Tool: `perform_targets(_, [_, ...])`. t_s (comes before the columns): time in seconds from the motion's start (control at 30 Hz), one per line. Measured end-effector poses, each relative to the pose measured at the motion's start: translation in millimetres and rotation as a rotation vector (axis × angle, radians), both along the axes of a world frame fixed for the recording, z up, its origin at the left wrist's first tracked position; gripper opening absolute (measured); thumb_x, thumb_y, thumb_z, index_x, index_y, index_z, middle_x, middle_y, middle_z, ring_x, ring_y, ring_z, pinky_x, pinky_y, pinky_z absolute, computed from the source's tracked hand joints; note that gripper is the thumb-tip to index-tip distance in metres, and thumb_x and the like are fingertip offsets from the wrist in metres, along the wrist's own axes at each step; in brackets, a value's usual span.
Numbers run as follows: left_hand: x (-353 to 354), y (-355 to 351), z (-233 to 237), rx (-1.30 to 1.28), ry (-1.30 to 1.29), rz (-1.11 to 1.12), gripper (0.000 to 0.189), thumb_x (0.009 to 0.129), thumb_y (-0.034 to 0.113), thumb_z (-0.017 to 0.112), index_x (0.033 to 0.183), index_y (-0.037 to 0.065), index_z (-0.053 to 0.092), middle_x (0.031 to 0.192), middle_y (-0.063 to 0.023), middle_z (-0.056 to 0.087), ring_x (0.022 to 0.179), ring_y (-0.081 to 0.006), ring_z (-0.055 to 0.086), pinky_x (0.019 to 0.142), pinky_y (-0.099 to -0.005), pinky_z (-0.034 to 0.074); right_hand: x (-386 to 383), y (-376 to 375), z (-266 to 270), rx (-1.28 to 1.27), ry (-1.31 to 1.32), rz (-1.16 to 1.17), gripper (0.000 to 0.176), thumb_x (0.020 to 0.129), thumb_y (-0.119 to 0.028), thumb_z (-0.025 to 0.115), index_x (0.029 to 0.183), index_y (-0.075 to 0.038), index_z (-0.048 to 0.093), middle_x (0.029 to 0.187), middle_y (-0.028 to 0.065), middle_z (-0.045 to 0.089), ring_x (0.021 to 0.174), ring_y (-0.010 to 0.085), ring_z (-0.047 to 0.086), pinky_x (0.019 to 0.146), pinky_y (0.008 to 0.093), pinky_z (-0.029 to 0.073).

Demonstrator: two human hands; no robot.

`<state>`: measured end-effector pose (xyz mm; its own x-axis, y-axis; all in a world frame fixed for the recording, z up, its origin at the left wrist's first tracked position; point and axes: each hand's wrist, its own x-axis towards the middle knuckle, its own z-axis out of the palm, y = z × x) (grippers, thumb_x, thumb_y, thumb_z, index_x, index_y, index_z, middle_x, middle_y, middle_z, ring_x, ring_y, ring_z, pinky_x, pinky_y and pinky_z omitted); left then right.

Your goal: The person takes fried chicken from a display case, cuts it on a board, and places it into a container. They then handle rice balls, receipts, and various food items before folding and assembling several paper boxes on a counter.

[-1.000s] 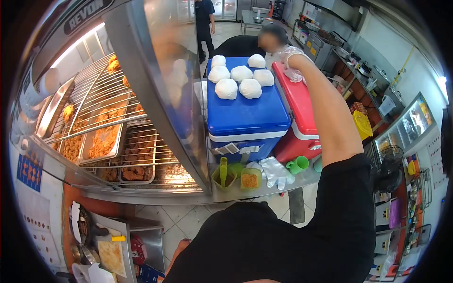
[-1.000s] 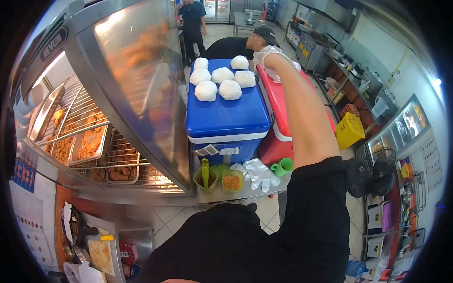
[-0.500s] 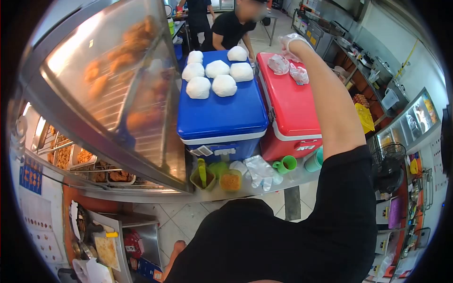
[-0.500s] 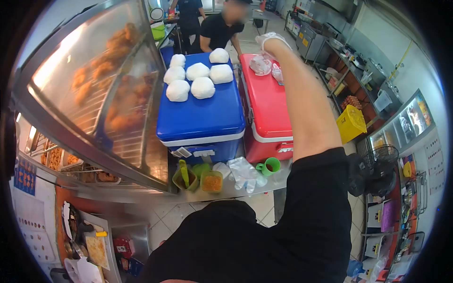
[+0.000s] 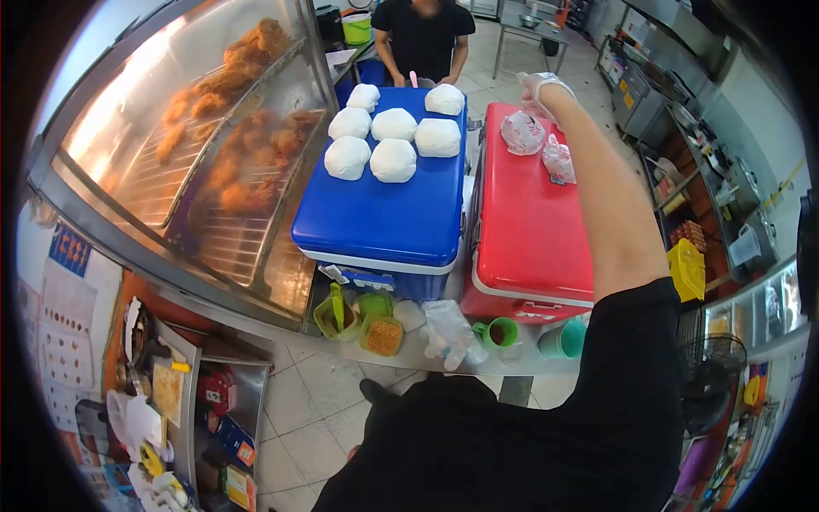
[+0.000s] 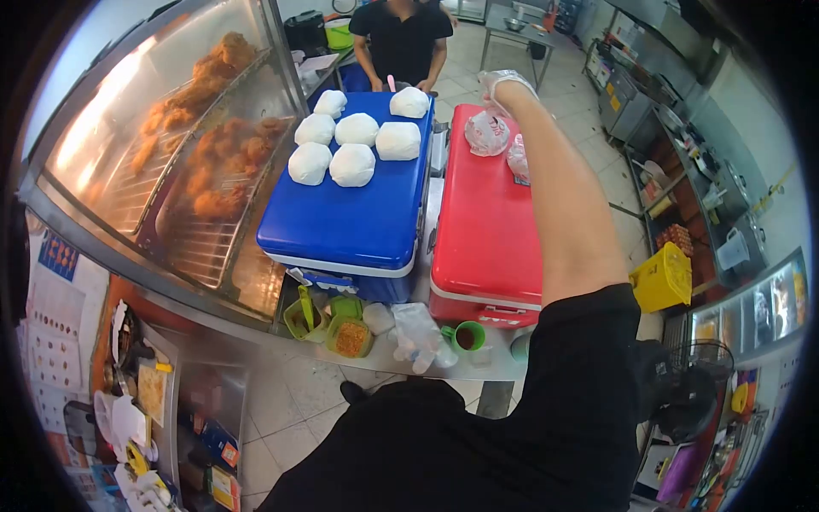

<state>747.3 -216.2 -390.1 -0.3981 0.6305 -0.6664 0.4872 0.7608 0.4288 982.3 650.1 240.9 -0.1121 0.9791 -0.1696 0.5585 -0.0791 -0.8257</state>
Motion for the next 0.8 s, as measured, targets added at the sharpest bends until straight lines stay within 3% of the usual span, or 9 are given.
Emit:
perform_targets(0.2, [25.4,-42.5,15.0,-0.104,0.020,-0.112,0.026,0.082,0.025,0.057,0.080,0.002,0.069,0.093,-0.0241,0.069,0.099,-0.0407,0.066,0.087,-0.0508,0.052,-14.6,17.6,-23.2,-0.012,0.044,0.133,0.055,0.099,-0.047,0.049,0.128,-0.002,0.057,0.121,0.0127,0.064,0.103,0.0242,0.066,0.079,0.0383,0.051])
perform_targets(0.37, [16.0,-52.6,23.6,-0.151,0.162,-0.460,0.027,0.082,0.025,0.056,0.080,0.002,0.069,0.093,-0.0247,0.069,0.099,-0.0408,0.066,0.086,-0.0508,0.052,-44.4,13.7,-18.5,-0.063,0.077,0.111,0.053,0.098,-0.050,0.050,0.118,-0.003,0.062,0.108,0.0114,0.069,0.096,0.0238,0.068,0.079,0.0388,0.052])
perform_targets(0.47, [35.0,-23.2,88.7,-0.068,0.085,0.109,0.028,0.083,0.026,0.054,0.080,0.003,0.069,0.094,-0.0248,0.069,0.097,-0.0409,0.066,0.086,-0.0499,0.052,-55.5,27.3,-24.9,-0.153,0.165,0.128,0.053,0.097,-0.053,0.052,0.110,-0.004,0.064,0.099,0.0092,0.070,0.092,0.0231,0.068,0.080,0.0397,0.053])
perform_targets(0.5, [37.6,-15.0,90.8,-0.065,0.089,0.116,0.028,0.083,0.026,0.054,0.080,0.003,0.069,0.094,-0.0248,0.069,0.097,-0.0409,0.066,0.086,-0.0499,0.052,-59.1,22.5,-21.6,-0.202,0.190,0.155,0.062,0.096,-0.058,0.051,0.127,-0.005,0.057,0.116,0.0113,0.067,0.103,0.0251,0.067,0.088,0.0405,0.052])
perform_targets(0.53, [38.7,-6.3,83.9,0.001,0.018,0.159,0.027,0.083,0.026,0.054,0.081,0.003,0.069,0.094,-0.0245,0.069,0.096,-0.0409,0.066,0.085,-0.0495,0.052,-70.9,15.4,-20.3,-0.192,0.198,0.177,0.062,0.096,-0.058,0.051,0.127,-0.005,0.057,0.116,0.0113,0.067,0.103,0.0251,0.067,0.088,0.0405,0.052])
perform_targets(0.6, [38.7,9.8,73.4,0.087,-0.043,0.206,0.027,0.083,0.025,0.053,0.081,0.004,0.069,0.094,-0.0243,0.069,0.095,-0.0409,0.066,0.085,-0.0491,0.052,-84.9,0.8,-21.6,-0.074,0.414,0.228,0.074,0.096,-0.063,0.048,0.146,-0.010,0.040,0.138,0.0136,0.055,0.118,0.0279,0.061,0.096,0.0411,0.048])
perform_targets(0.63, [42.6,14.3,67.6,0.061,-0.064,0.286,0.027,0.083,0.025,0.053,0.080,0.004,0.068,0.093,-0.0235,0.069,0.094,-0.0406,0.066,0.084,-0.0493,0.052,-87.0,-2.2,-16.2,-0.141,0.401,0.323,0.078,0.098,-0.064,0.043,0.157,-0.017,0.020,0.153,0.0141,0.040,0.128,0.0304,0.053,0.102,0.0421,0.044])
perform_targets(0.73, [43.6,28.8,76.4,0.142,-0.068,0.285,0.027,0.084,0.025,0.052,0.080,0.003,0.067,0.093,-0.0227,0.069,0.093,-0.0389,0.066,0.081,-0.0491,0.052,-106.8,-11.7,-17.9,-0.167,0.528,0.357,0.073,0.102,-0.059,0.037,0.158,-0.018,0.015,0.152,0.0143,0.041,0.127,0.0310,0.054,0.101,0.0432,0.044])
perform_targets(0.8, [48.9,51.4,129.4,-0.066,-0.159,0.516,0.026,0.083,0.027,0.055,0.079,0.004,0.067,0.094,-0.0228,0.069,0.093,-0.0397,0.066,0.082,-0.0488,0.053,-120.4,-18.2,-17.1,-0.201,0.585,0.359,0.078,0.099,-0.064,0.039,0.158,-0.019,0.013,0.152,0.0160,0.041,0.127,0.0340,0.053,0.099,0.0448,0.045])
